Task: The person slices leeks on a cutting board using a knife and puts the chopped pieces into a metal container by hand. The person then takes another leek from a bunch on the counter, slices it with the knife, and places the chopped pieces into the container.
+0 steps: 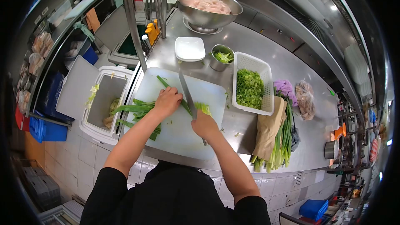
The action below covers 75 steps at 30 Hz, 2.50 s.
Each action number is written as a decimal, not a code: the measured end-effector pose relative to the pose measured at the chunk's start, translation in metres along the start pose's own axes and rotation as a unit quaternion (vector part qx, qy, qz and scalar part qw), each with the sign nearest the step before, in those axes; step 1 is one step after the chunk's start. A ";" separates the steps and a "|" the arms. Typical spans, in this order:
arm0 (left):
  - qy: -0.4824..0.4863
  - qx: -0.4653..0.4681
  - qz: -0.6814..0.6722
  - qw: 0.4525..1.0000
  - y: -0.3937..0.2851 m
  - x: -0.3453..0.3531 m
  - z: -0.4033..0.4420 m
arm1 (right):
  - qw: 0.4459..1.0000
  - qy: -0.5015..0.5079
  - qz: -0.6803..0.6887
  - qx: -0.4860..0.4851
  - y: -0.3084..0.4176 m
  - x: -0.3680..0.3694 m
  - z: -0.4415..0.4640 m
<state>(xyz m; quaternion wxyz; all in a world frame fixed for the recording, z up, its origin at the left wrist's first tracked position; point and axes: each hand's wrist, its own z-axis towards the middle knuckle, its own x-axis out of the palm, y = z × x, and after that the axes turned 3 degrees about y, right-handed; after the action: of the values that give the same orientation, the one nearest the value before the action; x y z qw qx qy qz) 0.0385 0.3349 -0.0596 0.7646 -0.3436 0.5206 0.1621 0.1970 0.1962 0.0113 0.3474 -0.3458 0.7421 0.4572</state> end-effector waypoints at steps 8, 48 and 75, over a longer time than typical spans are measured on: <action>0.000 0.016 -0.010 1.000 -0.007 0.004 -0.003 | 0.997 0.056 0.051 0.005 -0.010 -0.003 0.008; 0.003 0.006 -0.012 1.000 0.010 -0.002 0.002 | 0.990 0.101 0.093 0.018 0.006 -0.034 0.020; -0.004 0.031 -0.057 0.998 -0.009 0.007 -0.013 | 0.993 0.033 0.112 0.006 0.003 0.001 0.022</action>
<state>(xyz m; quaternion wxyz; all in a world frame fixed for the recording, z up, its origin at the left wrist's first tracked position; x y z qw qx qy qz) 0.0379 0.3190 -0.0656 0.7849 -0.3483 0.5020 0.1028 0.1980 0.2175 0.0040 0.2712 -0.2730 0.7900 0.4773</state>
